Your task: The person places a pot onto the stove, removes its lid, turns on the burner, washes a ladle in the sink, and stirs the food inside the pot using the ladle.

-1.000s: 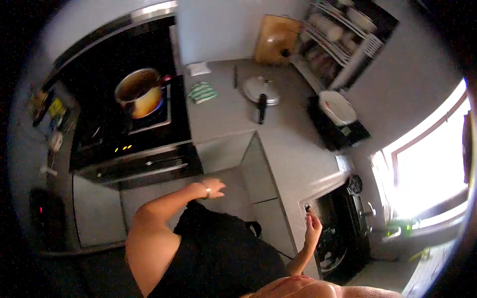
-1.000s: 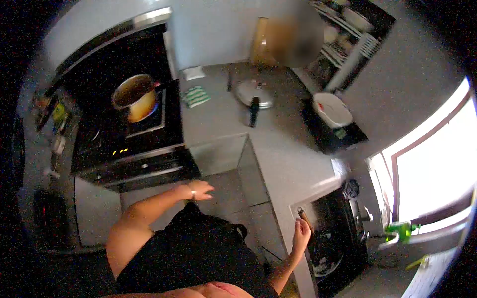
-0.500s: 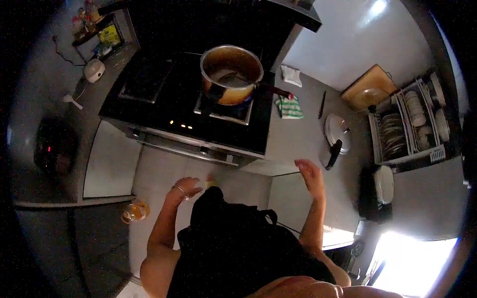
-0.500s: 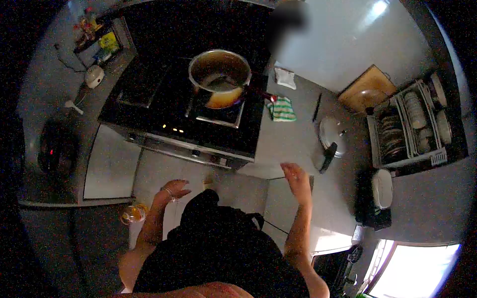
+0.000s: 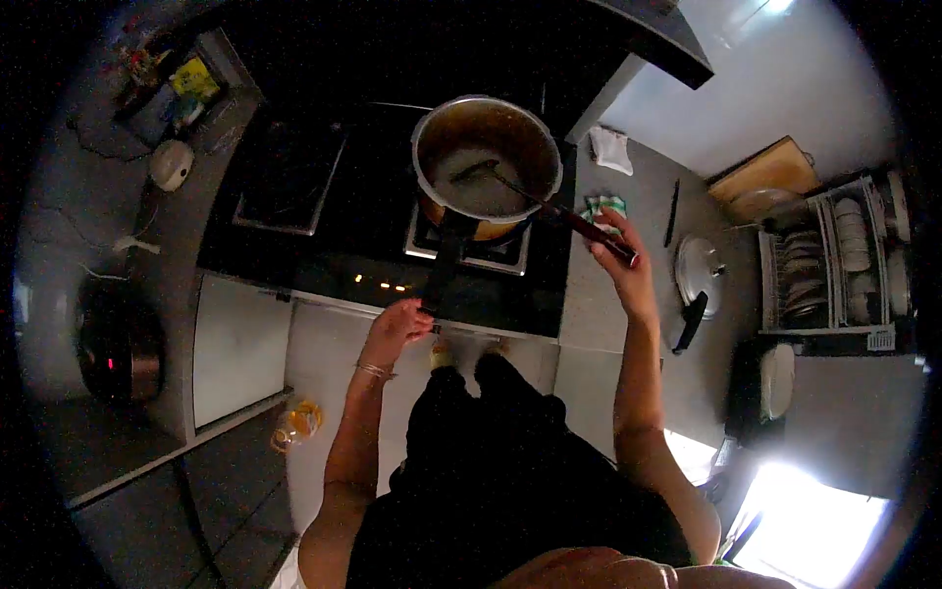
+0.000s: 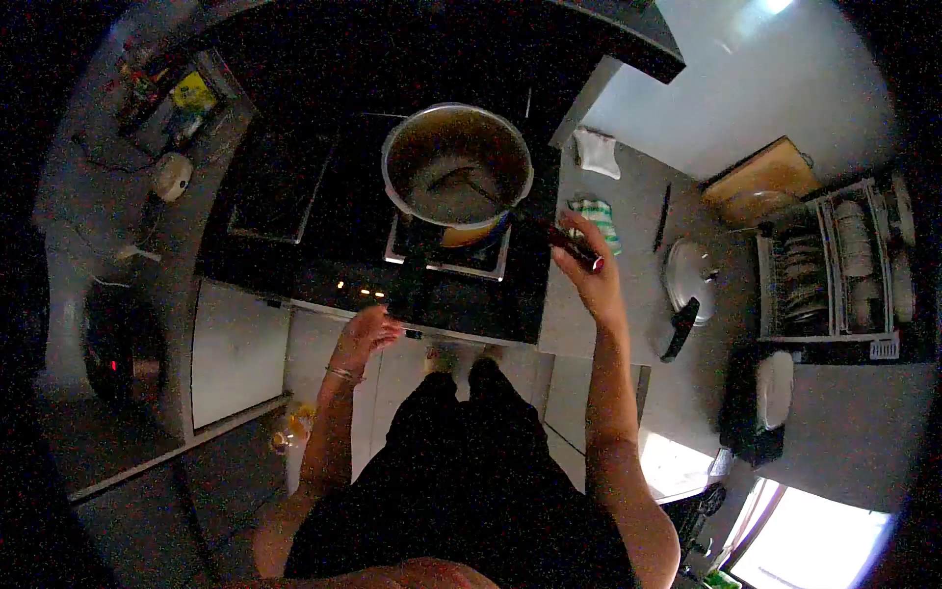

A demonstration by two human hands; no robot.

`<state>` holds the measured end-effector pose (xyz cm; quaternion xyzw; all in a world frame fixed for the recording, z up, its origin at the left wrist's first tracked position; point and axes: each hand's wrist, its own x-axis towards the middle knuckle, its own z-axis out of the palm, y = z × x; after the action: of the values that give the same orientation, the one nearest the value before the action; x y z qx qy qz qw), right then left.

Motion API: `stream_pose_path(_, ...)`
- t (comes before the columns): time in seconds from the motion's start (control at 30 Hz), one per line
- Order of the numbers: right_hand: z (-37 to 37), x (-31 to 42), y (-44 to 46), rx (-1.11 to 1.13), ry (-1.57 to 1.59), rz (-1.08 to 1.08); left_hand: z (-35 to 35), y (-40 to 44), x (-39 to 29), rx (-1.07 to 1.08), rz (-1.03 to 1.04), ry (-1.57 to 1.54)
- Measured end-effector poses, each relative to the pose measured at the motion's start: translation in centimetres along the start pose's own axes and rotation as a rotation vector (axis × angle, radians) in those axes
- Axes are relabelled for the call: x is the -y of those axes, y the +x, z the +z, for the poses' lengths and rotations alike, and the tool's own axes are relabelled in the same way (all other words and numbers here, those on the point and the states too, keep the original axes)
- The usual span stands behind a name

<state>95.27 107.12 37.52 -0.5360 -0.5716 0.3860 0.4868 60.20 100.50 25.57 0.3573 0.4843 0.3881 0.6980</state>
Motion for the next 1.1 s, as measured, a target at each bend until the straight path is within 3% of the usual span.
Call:
stream_pose_path(0.2,-0.4,3.1,4.6,0.338,-0.168,-0.315,5.4,0.7,-3.0,-0.192,-0.011,-0.199)
stream_pose_path(0.3,-1.4,3.1,6.1,0.47,-0.211,-0.273,6.9,2.4,-2.1,-0.278,-0.051,-0.237)
stream_pose_path(0.4,-2.6,3.7,7.3,0.461,-0.017,-0.121,7.4,2.9,-1.6,-0.36,0.027,-0.307)
stream_pose_path(0.57,-2.1,2.5,8.6,0.307,0.127,-0.143,6.9,2.5,-1.8,-0.307,0.006,-0.338)
stream_pose_path(0.8,1.4,2.6,9.5,0.507,0.021,-0.182,5.6,2.8,-2.6,-0.234,-0.097,-0.271)
stream_pose_path(0.97,-2.4,7.0,8.8,0.749,-0.081,-0.234,4.7,3.8,-1.3,-0.16,-0.022,-0.26)
stream_pose_path(1.1,-3.3,10.3,8.7,0.661,-0.072,-0.118,4.7,3.7,-2.1,-0.072,-0.016,-0.184)
